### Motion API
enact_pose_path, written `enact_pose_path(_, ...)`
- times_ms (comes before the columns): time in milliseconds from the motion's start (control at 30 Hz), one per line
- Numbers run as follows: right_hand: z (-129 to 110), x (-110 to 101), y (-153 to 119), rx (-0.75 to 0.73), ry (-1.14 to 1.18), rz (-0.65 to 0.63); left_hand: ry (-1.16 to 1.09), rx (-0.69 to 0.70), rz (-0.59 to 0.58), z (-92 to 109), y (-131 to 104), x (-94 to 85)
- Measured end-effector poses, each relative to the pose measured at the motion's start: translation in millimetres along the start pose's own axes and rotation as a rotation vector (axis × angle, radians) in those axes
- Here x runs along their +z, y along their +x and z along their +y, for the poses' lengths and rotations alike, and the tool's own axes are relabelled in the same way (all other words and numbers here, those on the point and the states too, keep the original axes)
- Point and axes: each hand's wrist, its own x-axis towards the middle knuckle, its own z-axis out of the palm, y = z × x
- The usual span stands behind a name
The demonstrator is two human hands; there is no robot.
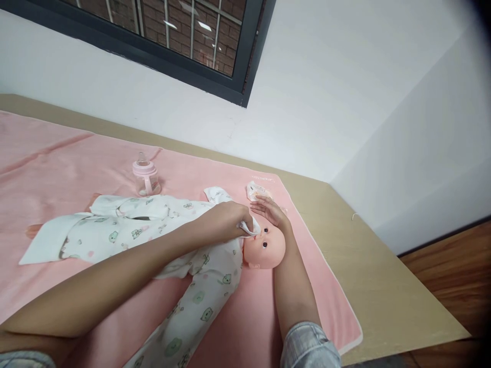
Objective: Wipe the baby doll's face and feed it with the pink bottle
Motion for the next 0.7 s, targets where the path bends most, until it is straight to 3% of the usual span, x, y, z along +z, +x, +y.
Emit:
enact_pose_path(300,3,1,-1,-0.008,-0.035,0.027,0.028,-0.017,0.018,-1,0,0.3)
enact_pose_path(700,8,-9,8,-0.021,-0.023,-0.036,0.058,-0.032,0.05,-4,2,1.7)
